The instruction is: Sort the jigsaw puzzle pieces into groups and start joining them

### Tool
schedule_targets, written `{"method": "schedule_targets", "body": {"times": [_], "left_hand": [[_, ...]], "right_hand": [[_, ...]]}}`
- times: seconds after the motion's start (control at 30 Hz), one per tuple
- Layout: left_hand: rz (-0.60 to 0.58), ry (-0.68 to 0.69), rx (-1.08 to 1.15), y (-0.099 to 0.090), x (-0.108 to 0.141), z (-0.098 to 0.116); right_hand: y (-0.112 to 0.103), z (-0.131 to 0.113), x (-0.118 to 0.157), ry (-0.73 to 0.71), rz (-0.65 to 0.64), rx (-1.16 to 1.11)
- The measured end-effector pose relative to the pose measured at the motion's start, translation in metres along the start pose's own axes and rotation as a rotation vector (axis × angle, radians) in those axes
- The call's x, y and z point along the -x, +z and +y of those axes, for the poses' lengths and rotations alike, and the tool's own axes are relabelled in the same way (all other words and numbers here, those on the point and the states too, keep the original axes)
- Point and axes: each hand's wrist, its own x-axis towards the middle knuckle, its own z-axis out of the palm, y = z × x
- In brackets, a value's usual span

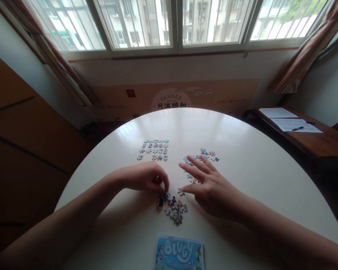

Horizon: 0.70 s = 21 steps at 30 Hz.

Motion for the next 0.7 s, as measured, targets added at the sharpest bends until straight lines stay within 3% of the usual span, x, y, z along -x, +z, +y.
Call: {"method": "schedule_targets", "body": {"times": [0.5,0.7], "left_hand": [[-0.021,0.021,-0.005,-0.0007,-0.0005,-0.0018],[-0.04,0.023,-0.034,-0.0013,0.0002,-0.001]], "right_hand": [[0.0003,0.003,0.0002,-0.013,-0.048,-0.03],[0.0059,0.0078,0.001,0.043,-0.029,0.049]]}}
